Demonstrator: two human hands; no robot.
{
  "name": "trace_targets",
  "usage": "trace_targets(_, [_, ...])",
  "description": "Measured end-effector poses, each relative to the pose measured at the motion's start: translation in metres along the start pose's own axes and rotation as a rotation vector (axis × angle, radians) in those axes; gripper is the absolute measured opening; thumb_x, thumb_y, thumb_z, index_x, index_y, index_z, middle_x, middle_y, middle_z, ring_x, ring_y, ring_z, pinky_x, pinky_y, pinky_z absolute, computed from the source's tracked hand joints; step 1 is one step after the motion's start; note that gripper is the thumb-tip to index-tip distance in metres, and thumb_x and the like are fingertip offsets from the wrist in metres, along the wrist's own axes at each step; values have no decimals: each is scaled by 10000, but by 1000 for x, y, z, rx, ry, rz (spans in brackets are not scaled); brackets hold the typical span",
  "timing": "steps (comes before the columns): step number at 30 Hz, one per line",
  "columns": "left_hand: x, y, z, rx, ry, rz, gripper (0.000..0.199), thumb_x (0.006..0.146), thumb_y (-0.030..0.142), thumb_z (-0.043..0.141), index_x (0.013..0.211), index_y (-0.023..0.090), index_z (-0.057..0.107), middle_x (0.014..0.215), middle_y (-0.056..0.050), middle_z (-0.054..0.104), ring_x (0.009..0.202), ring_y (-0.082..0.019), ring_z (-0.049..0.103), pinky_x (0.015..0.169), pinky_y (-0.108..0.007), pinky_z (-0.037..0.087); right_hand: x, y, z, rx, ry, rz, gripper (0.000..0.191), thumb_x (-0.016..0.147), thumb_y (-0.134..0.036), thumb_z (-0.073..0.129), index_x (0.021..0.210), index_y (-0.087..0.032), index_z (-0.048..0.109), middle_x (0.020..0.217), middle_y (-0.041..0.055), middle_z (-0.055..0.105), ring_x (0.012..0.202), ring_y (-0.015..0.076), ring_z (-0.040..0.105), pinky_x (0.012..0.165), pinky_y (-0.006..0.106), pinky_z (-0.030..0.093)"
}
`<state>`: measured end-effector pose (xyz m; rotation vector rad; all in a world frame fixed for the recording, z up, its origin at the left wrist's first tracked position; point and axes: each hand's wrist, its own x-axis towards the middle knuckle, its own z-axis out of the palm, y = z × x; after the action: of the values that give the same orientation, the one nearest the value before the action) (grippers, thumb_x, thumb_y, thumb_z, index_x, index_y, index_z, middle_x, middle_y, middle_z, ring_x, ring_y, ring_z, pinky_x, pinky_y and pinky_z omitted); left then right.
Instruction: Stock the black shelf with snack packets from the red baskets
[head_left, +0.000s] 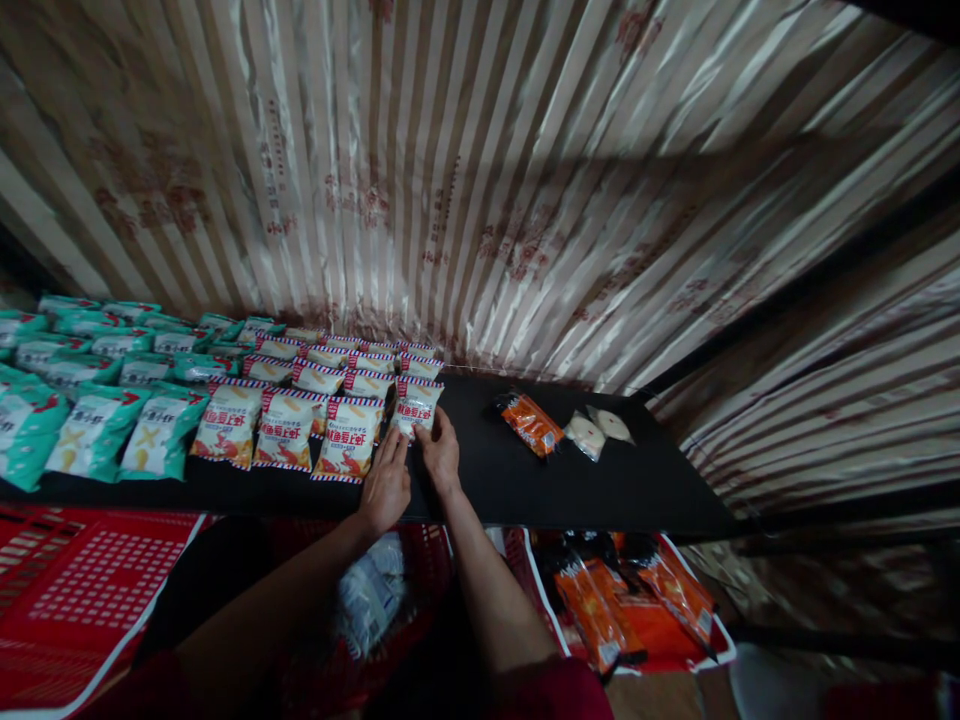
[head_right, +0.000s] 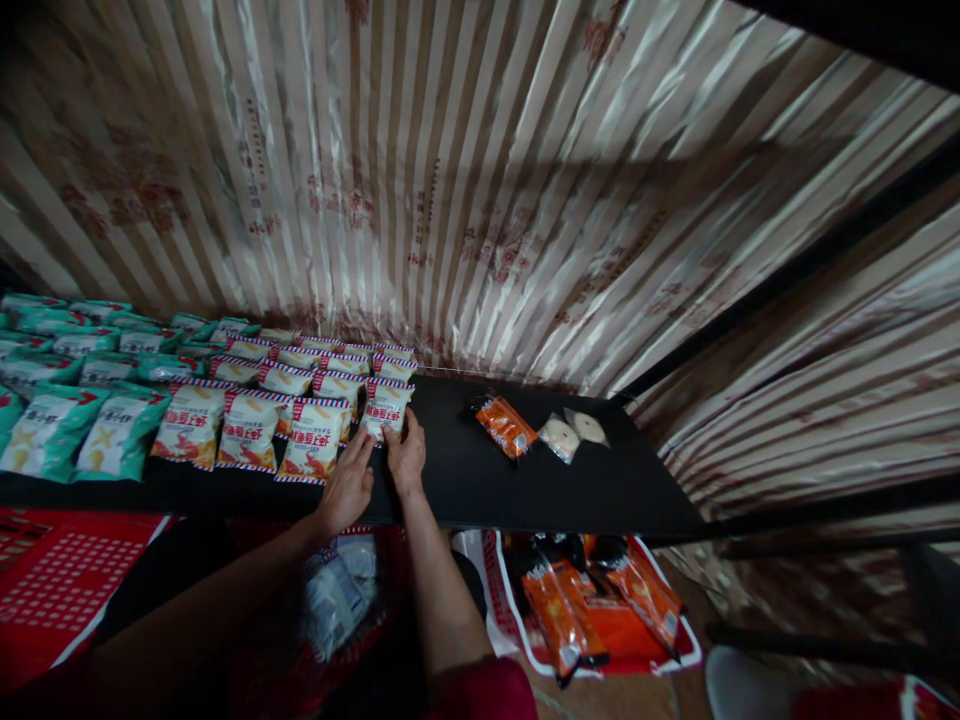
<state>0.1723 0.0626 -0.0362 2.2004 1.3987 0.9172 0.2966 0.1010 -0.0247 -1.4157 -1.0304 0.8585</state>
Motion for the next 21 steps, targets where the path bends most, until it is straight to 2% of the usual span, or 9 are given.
trace_targets(3, [-1,-1,1,24,-9,6,554,778,41,344,1331,41,366,1453,-185,302,1375,-242,201,1102,-430,284,1,3,2,-159,61,-72,572,704,-312,624,1256,-231,497,1174,56,611,1074,213,555,928,342,432])
trace_targets(7, [-2,-3,3,46,-8,7,561,771,21,342,1331,50,368,1464,-172,286,1382,-235,176,1109,-423,275,1,9,4,-341,97,-98,585,746,-337,585,1296,-183,456,1174,84,609,1065,219,561,923,348,430])
trace_targets(15, [-7,6,-4,81,-35,-57,548,766,16,373,1313,43,398,1488,-193,203,1382,-276,162,1106,-414,270,-17,13,3,-432,200,-77,627,781,-408,539,1298,-70,437,1211,186,553,1069,251,551,937,371,415])
trace_targets(21, [-18,9,-2,66,-47,-55,493,775,19,371,1262,27,452,1440,-217,298,1353,-277,257,1096,-414,287,-34,12,4,-461,274,-119,517,794,-385,515,1211,-79,510,1190,174,558,1095,240,522,953,365,401])
